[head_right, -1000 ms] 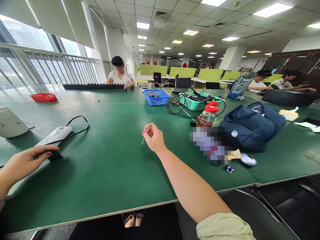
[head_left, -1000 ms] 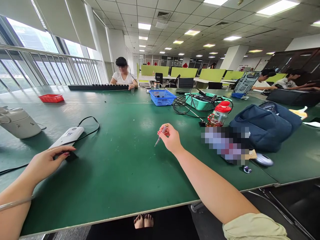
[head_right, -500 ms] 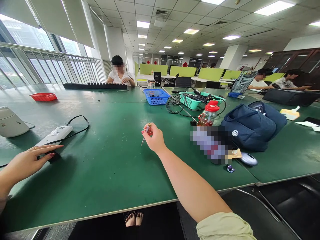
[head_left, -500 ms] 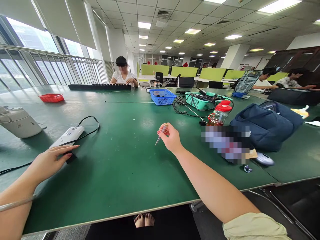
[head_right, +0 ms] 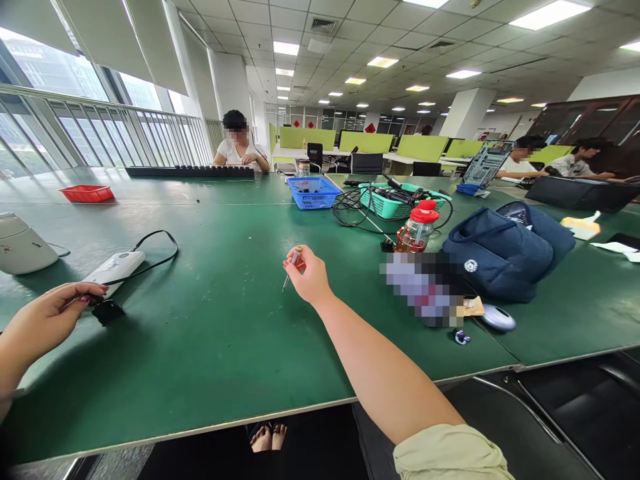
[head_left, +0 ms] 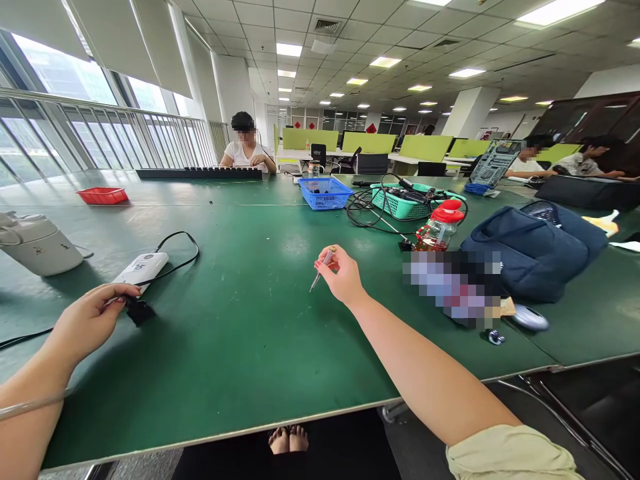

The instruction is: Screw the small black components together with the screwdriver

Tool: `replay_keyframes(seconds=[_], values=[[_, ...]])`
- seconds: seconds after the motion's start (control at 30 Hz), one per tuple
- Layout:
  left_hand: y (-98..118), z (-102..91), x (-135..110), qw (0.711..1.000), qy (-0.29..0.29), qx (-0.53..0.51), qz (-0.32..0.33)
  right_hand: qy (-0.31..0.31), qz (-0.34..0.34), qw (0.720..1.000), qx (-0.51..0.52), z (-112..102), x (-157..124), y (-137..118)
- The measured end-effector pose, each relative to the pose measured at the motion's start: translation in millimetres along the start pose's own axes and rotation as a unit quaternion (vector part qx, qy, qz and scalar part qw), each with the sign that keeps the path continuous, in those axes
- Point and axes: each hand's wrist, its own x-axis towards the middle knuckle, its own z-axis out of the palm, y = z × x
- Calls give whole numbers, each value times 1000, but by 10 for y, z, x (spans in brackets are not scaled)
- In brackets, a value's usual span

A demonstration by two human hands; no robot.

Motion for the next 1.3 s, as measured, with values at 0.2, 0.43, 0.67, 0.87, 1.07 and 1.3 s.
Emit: replay_keyframes(seconds=[0.2,0.43,0.67,0.87,1.07,1.3], values=[[-62,38,22,995,10,-97,5,0,4,1000,-3,-3,-5,-9],[50,-19,-19,994,-1,-111,-5,-5,3,1000,0,-7,-4,-25],[72,-67,-19,999,-12,-14,-26,-2,2,1000,6,-10,-8,-38],[-135,38,39,997,1,-71,33,1,4,1000,4,-8,-3,-28],[-186,74,56,991,-24,-133,17,2,6,1000,1,-4,-2,-25],[-128,43,22,993,-46,-103,23,4,10,1000,-5,-7,4,-18]])
